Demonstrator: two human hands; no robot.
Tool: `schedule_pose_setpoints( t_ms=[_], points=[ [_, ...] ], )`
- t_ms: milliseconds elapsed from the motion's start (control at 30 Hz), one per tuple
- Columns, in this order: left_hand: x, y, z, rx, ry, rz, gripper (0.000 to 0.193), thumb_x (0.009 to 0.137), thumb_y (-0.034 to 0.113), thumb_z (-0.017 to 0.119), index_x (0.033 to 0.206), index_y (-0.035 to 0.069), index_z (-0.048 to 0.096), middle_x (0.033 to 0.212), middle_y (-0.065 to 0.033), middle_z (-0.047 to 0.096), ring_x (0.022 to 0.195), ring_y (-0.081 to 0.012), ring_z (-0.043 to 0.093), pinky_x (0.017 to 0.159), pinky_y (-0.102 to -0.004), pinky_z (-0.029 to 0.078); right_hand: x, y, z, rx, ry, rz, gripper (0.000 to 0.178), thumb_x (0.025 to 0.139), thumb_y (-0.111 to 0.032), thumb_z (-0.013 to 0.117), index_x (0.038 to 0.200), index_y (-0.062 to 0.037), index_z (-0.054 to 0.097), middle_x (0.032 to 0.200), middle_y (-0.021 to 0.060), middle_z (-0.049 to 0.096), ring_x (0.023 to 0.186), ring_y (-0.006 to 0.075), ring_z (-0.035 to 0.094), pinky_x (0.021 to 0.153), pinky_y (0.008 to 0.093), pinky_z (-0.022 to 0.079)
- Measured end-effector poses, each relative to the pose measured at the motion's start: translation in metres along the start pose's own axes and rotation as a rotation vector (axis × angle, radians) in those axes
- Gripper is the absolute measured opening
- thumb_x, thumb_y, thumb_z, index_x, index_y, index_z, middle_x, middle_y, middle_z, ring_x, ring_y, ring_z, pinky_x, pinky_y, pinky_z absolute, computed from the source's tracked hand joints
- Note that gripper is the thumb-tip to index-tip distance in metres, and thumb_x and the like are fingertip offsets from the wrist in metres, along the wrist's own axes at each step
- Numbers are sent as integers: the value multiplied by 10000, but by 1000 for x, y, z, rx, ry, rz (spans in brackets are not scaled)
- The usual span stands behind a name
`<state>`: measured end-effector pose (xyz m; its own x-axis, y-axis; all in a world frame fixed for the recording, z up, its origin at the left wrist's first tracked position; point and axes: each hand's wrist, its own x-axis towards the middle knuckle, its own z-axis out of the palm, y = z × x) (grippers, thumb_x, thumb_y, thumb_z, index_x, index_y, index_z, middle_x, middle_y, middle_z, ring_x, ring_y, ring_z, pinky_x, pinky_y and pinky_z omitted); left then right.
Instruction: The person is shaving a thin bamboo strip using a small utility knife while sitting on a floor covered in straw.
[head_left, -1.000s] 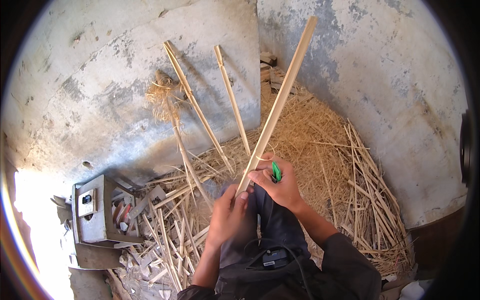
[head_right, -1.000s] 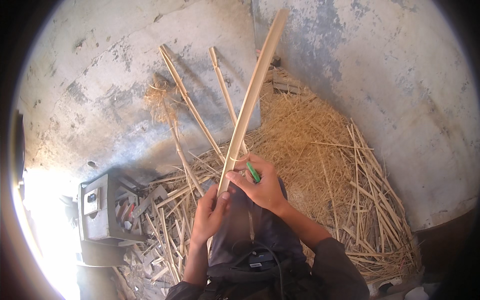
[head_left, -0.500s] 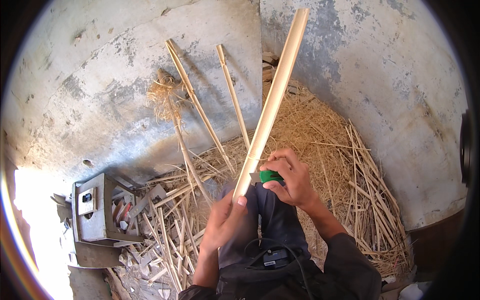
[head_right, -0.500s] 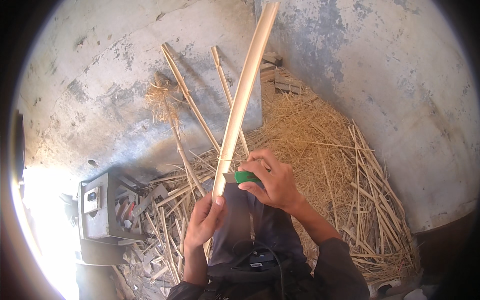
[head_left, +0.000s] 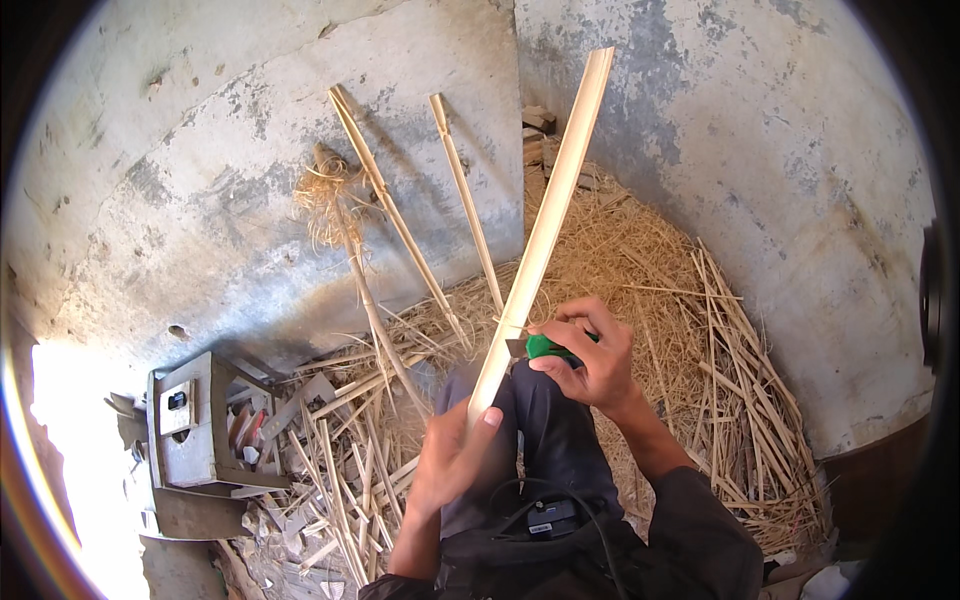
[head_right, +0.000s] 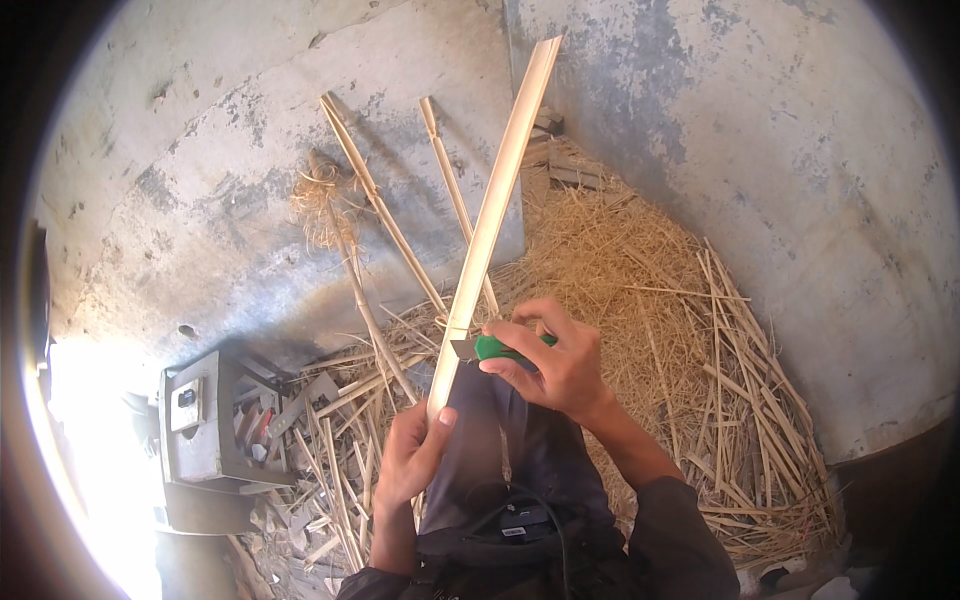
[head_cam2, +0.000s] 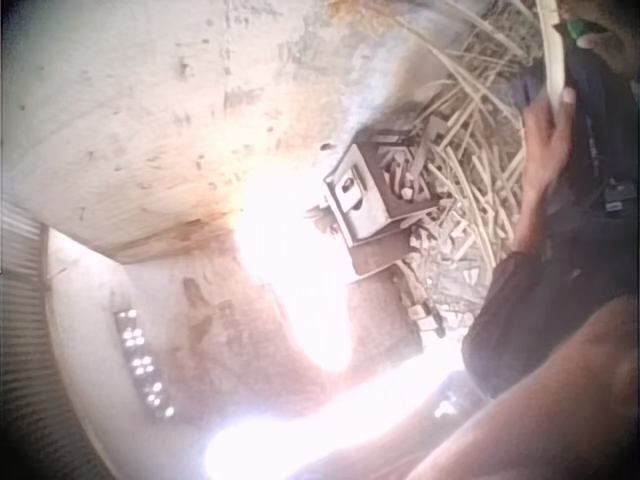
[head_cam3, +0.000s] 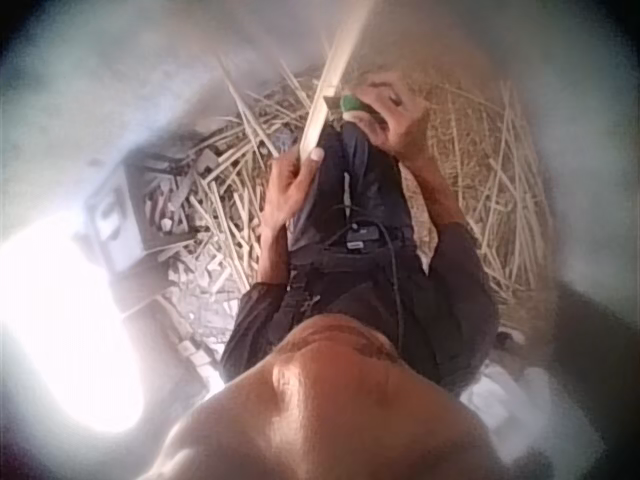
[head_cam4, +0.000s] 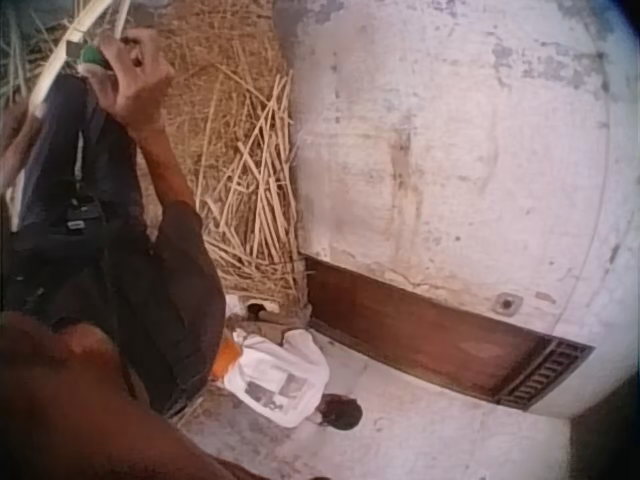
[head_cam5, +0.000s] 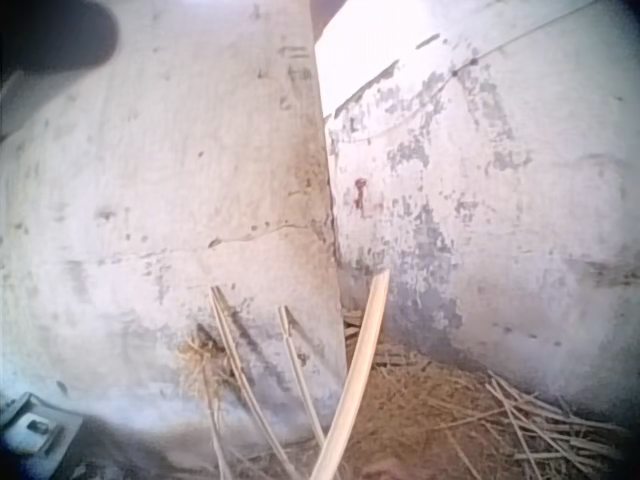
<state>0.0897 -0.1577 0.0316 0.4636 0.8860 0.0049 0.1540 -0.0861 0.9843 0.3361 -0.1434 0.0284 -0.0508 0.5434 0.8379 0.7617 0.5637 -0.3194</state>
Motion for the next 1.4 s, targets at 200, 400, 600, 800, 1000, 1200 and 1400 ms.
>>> schedule_pose_setpoints(
  t_ms=[200,400,600,800,1000,1200,1400],
  points=[
    [-7,1,0,14,-6,-14,383,1120,325,587,871,35,597,678,79,473,626,-27,391,546,-267,310,1,4,0,3,67,66,376,874,-429,862,1106,-140,801,949,50,665,667,160,662,540,293,534],
    [-9,-4,-1,-20,6,-9,390,1116,320,591,848,36,586,676,73,465,630,-29,380,544,-269,298,3,2,-3,-47,43,44,357,871,-421,865,1092,-147,806,944,39,664,634,150,629,521,290,512],
    [-17,-12,-4,14,-15,-20,404,1118,331,587,835,41,584,684,71,465,640,-30,383,551,-269,303,3,8,-2,-83,72,92,337,913,-430,828,1070,-132,816,939,48,665,649,152,649,518,300,508],
    [-34,-43,-8,33,-84,-74,430,1122,352,582,813,53,576,650,77,449,602,-32,375,526,-274,297,10,67,-4,-133,229,197,417,995,-445,755,1067,-37,804,945,83,668,753,179,691,578,315,522],
    [-52,-68,-21,41,-150,-240,396,1117,363,591,898,34,621,666,46,494,623,-57,409,551,-294,345,41,120,-18,-278,301,387,408,1015,-446,723,1108,-56,792,982,100,680,798,231,680,685,373,529],
    [-60,-87,-25,-45,-55,-320,350,1120,328,584,979,14,652,698,35,530,665,-66,461,594,-287,396,40,121,-20,-466,-543,970,415,926,-390,823,1229,-114,760,1022,132,721,928,312,713,804,448,555],
    [-44,-70,-17,-164,-3,-233,279,1141,273,548,1059,25,646,698,53,522,611,-43,464,554,-250,376,-28,131,-9,-552,-927,655,842,844,-411,871,1565,-178,505,1152,171,734,1165,357,714,973,494,571]
  ],
)
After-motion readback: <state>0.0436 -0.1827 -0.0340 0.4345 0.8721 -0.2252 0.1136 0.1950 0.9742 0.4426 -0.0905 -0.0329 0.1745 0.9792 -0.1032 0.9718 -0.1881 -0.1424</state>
